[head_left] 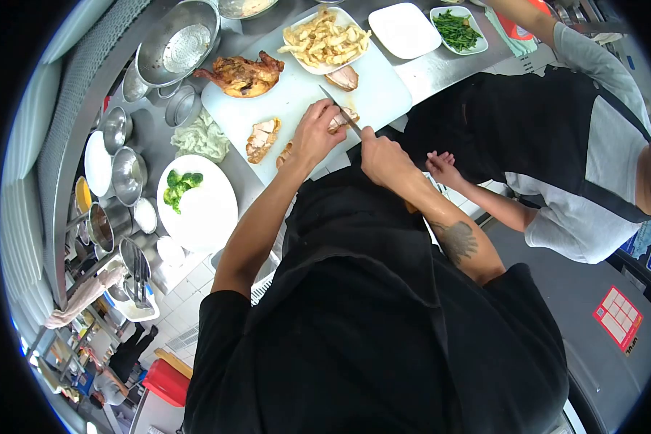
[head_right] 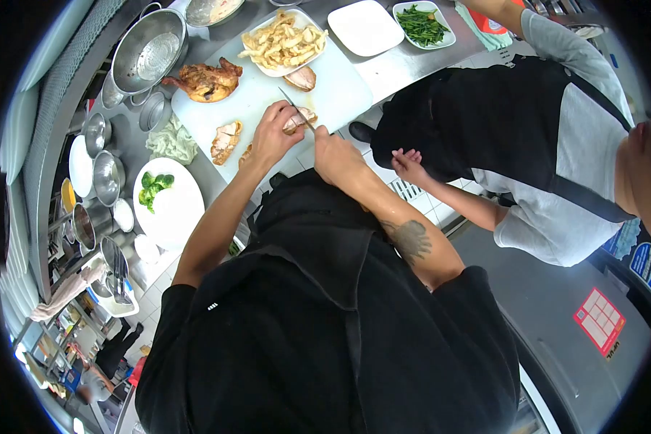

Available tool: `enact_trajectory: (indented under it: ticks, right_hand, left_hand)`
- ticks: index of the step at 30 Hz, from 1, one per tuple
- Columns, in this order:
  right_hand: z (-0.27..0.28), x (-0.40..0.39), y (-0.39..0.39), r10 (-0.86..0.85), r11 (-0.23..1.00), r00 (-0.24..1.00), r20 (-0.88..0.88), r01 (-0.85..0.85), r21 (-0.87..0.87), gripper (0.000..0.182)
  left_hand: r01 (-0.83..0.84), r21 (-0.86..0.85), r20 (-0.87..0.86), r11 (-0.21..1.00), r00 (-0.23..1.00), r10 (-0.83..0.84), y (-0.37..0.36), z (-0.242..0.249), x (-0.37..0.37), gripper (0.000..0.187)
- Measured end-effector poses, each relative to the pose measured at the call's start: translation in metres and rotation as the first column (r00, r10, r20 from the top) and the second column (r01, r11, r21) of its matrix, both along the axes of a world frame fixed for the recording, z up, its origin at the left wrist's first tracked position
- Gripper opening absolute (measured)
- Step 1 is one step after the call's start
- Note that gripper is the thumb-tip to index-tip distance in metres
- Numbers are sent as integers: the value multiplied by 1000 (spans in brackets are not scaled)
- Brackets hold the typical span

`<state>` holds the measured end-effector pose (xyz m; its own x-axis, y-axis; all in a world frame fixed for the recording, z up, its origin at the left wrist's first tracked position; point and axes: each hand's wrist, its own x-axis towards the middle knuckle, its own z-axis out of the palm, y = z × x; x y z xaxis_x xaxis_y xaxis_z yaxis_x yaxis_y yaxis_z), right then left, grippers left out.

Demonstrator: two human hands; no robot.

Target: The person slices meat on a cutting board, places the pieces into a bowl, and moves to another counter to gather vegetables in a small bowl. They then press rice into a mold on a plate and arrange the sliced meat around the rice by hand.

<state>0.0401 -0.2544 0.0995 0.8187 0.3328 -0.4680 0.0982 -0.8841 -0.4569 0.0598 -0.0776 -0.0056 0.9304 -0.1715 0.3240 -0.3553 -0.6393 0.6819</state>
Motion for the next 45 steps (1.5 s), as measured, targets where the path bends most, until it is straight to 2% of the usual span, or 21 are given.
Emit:
enact_trajectory:
  ticks: [2,8,12,15,17,20,22,25,27,29,33,35,38,43,45]
  right_hand:
    - [7,-8,-8,20,998,1000,-18,-21,-54,17]
    - [-27,2,9,-24,1000,1000,-2,24,-15,19]
    - [-17,-5,-4,10,999,999,-31,-11,-39,19]
    - [-48,-7,2,-1,1000,1000,6,1,6,22]
    - [-61,3,15,-70,995,993,100,62,79,19]
    - [-41,0,14,-52,997,993,105,47,55,23]
    - [-20,1,11,-11,1000,996,91,10,12,28]
    - [3,-9,11,-12,1000,999,52,12,7,24]
    - [11,-18,11,-2,1000,1000,-1,2,-15,21]
    - [11,-25,13,23,999,1000,-7,-23,-26,21]
    - [12,-34,15,44,997,999,-19,-45,-58,21]
    - [10,-35,15,42,997,999,-11,-42,-59,20]
    - [-11,-32,21,38,999,999,1,-38,-28,20]
    - [-7,-32,23,17,1000,1000,2,-17,-16,19]
    - [-6,-36,18,43,997,999,11,-42,-72,21]
  left_hand:
    - [3,-9,8,1000,1000,-3,1,0,-1,38]
    - [-3,-7,-15,1000,1000,3,1,0,-3,37]
    - [3,-7,10,1000,1000,-3,0,-1,0,37]
    - [-3,6,-2,1000,1000,3,1,-1,-3,37]
    - [-7,11,-1,1000,1000,7,0,-1,-2,38]
    - [8,12,-19,1000,1000,-8,4,2,-2,41]
    - [1,-67,-216,998,976,-16,10,12,-8,47]
    - [-14,-37,-151,999,989,9,27,30,-18,55]
    - [-18,-7,-144,1000,989,17,39,29,-21,51]
    - [42,38,-228,998,973,-32,45,26,-23,46]
    - [76,-1,-245,997,967,-74,39,20,-21,40]
    - [77,8,-106,997,991,-76,37,7,-18,39]
    - [81,-22,-64,997,995,-82,35,-1,-16,37]
    - [62,-3,-86,998,994,-62,32,1,-15,36]
    - [69,2,-103,998,992,-69,31,0,-13,35]
